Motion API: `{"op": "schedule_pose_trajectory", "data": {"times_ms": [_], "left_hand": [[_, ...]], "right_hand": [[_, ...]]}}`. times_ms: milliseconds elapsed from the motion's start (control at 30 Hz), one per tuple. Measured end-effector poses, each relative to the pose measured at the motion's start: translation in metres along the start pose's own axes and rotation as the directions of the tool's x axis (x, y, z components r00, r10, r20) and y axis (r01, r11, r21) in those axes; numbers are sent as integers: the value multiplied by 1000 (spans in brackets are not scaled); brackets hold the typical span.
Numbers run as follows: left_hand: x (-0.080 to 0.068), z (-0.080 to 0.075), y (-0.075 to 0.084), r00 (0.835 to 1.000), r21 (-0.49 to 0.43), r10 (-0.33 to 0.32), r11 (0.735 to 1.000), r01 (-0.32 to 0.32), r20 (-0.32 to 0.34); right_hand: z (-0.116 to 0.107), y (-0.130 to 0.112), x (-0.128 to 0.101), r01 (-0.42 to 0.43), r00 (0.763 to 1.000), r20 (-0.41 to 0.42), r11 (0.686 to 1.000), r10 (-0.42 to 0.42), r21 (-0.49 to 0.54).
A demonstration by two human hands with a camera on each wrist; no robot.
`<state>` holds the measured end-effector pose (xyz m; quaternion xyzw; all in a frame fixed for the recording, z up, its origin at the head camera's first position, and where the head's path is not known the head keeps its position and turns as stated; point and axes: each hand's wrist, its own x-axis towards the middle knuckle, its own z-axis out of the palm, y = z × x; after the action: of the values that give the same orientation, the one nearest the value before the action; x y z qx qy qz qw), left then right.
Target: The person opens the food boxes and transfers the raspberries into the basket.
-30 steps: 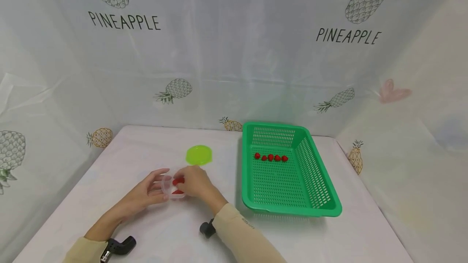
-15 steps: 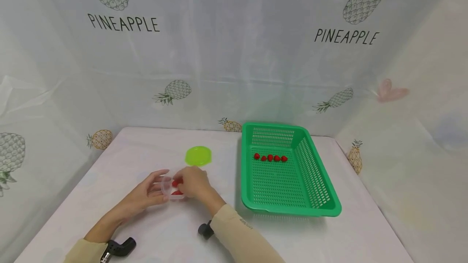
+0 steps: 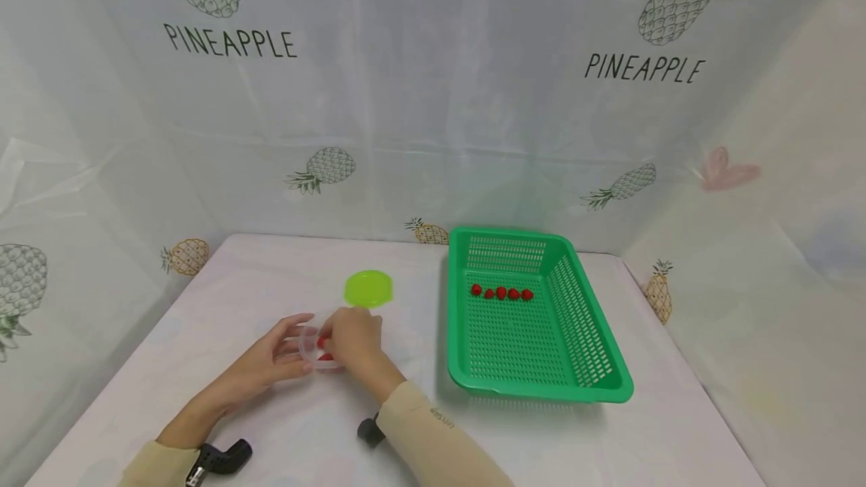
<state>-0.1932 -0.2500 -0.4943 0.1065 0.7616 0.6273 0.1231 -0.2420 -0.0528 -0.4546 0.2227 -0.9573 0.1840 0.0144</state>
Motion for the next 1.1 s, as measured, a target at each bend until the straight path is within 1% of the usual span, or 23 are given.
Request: {"op": "schedule_pose_trajectory", "data": {"times_ms": [133, 300, 400, 533, 600, 733, 833, 967, 1067, 1100], "left_hand": [[1, 0, 2, 1000, 3, -6, 1000, 6, -2], [0, 2, 3, 1000, 2, -7, 1000, 7, 5], [0, 2, 4, 1000, 9, 0, 1000, 0, 9], [0, 4, 4, 1000, 17, -10, 1000, 10, 5], [-1, 4, 4, 1000, 23, -16, 1000, 16, 2], [1, 4, 4, 1000, 31, -3, 1000, 2, 10], [3, 3, 4, 1000, 30, -1, 1000, 1, 4], [2, 2, 3, 999, 56, -30, 998, 31, -21], [0, 2, 3, 998, 72, -51, 996, 53, -38], [0, 3, 3, 998, 73, -55, 996, 58, -42]], "right_hand": [[0, 1, 0, -14, 1000, 3, 998, 14, 58], [-2, 3, -1, -11, 1000, 18, 996, 10, 88], [-3, 5, -2, 2, 1000, 31, 993, -5, 119], [-4, 9, -4, 38, 998, 47, 983, -47, 182], [-5, 12, -5, 57, 996, 54, 979, -69, 196], [-13, 15, -8, 97, 994, 30, 977, -105, 189], [-21, 15, -10, 121, 993, -9, 972, -121, 203], [-32, 13, -15, 121, 993, -39, 971, -115, 206], [-41, 11, -20, 116, 993, -45, 973, -109, 201], [-45, 11, -22, 116, 993, -41, 970, -109, 214]]}}
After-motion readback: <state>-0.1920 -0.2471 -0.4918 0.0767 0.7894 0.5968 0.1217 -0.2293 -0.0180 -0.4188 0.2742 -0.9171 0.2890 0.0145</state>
